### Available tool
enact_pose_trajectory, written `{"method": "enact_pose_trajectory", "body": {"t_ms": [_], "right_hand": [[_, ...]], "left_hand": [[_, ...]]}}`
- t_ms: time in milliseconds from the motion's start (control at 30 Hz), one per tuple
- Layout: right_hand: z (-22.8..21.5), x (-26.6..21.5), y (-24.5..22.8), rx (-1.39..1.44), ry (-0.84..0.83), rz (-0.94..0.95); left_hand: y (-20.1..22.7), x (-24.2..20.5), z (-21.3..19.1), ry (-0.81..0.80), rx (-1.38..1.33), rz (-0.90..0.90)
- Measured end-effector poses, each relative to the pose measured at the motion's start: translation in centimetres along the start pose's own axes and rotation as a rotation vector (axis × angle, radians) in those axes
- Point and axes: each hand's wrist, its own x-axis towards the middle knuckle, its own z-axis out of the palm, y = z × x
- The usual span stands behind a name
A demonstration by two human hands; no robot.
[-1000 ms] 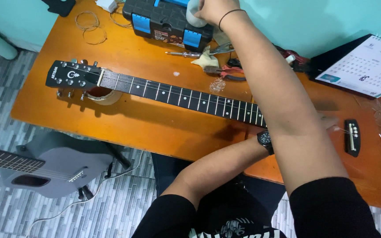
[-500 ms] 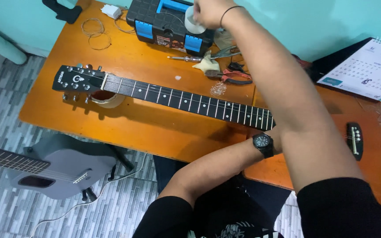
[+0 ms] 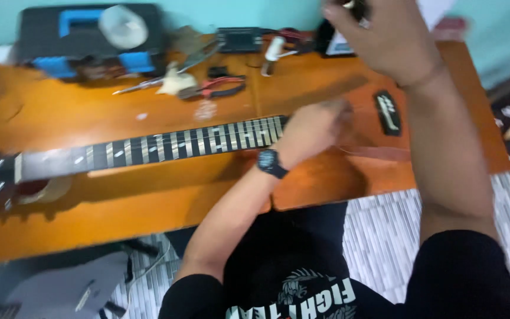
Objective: The person strings a guitar by threading a new string through the bridge and winding it onto the tuning peg at the headstock. They then pluck the string to check its tension.
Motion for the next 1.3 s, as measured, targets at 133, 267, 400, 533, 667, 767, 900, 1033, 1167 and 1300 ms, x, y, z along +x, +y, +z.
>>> {"method": "enact_pose_trajectory", "body": {"t_ms": [133, 267, 400, 533, 667, 767, 900, 1033, 1167, 1300], "right_hand": [[-0.4, -12.7, 3.6, 0.287, 0.307, 0.466], [3.2, -21.0, 6.2, 0.533, 0.516, 0.731], [4.8, -21.9, 6.0, 0.579, 0.555, 0.819], [4.8, -21.6, 5.3, 0.682, 0.639, 0.785], [5.4, -22.0, 5.4, 0.705, 0.636, 0.711], [4.2, -21.9, 4.8, 0.660, 0.576, 0.669], [4.2, -21.9, 4.8, 0.649, 0.532, 0.766], [4.6, -21.9, 5.0, 0.554, 0.491, 0.713], [4.5, -21.9, 5.0, 0.489, 0.473, 0.625], [4.5, -21.7, 5.0, 0.523, 0.409, 0.695]], "left_hand": [[0.7, 1.1, -1.4, -0.088, -0.086, -0.215], [0.7, 1.5, -1.9, -0.097, -0.125, -0.233], [2.4, 1.8, -2.5, -0.136, -0.103, -0.271], [3.0, 2.0, -2.4, -0.088, -0.063, -0.245], [3.5, 2.2, -2.3, -0.089, -0.039, -0.297], [3.3, 2.2, -2.1, -0.088, -0.008, -0.273], [2.8, 2.0, -1.8, -0.086, 0.012, -0.291], [3.0, 2.0, -1.9, -0.073, 0.004, -0.275], [2.9, 2.0, -2.0, -0.051, -0.025, -0.248], [3.1, 2.2, -2.0, -0.040, -0.052, -0.270]]}}
